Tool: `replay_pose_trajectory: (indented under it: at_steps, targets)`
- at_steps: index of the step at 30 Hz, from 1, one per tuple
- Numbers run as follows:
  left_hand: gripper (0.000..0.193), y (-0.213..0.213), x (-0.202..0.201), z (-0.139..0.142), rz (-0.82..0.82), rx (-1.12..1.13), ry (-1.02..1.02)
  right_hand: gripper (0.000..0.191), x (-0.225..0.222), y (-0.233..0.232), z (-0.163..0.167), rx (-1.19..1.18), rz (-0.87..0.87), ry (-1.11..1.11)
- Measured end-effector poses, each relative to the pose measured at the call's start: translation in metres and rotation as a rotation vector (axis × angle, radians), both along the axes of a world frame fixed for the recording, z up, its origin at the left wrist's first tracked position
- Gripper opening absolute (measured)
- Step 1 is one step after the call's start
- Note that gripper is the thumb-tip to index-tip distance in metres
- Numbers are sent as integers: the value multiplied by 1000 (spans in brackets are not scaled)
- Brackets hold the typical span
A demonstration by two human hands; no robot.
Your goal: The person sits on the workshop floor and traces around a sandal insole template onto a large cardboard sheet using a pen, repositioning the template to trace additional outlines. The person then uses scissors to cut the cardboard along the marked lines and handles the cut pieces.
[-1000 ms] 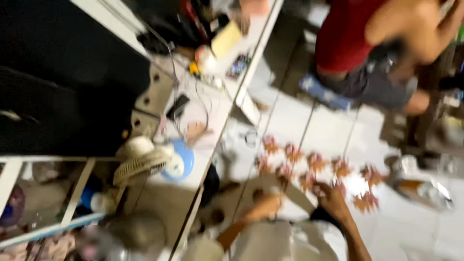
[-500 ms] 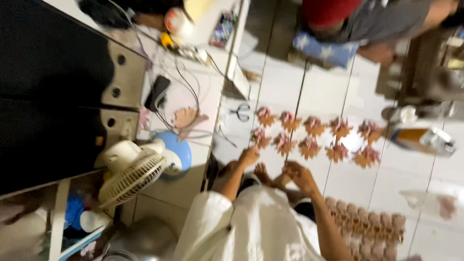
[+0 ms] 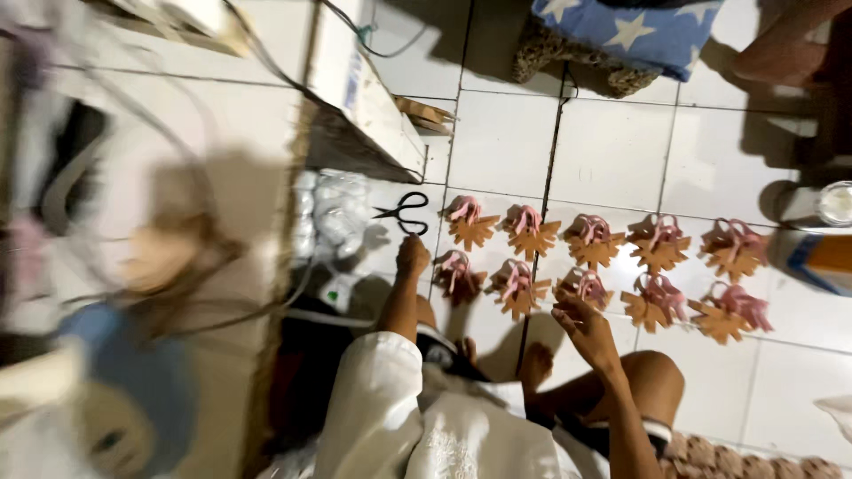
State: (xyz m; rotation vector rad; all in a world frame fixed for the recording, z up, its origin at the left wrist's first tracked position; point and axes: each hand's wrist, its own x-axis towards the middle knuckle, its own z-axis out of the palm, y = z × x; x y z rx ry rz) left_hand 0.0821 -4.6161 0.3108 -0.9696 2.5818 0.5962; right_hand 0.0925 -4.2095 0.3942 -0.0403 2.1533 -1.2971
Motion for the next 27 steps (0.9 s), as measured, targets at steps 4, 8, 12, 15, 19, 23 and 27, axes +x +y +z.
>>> replay_pose_trajectory:
  at_steps: [4, 8, 12, 15, 19, 23, 27]
  targets:
    - [37, -17, -29, -70, -154, -292, 217, 45, -5, -13, -85, 12, 17, 37]
    - [35, -20, -48, -109, -60, -332, 191, 41, -3, -33, -119, 24, 23, 49]
    - [34, -25, -48, -127, -39, -356, 200, 48, 4, -48, -115, -7, -57, -10]
    - [33, -23, -32, -123, -28, -367, 227, 49, 8, -50, -106, 96, 62, -20]
    - [32, -12, -13, -101, -20, -401, 303, 51, 8, -41, -103, 106, 114, 62]
    - [31, -14, -23, -79, -33, -453, 439, 48, 4, -29, -104, 14, 54, 20]
    - [30, 10, -20, -50, -86, -471, 685, 44, 6, -30, -85, 15, 106, 80]
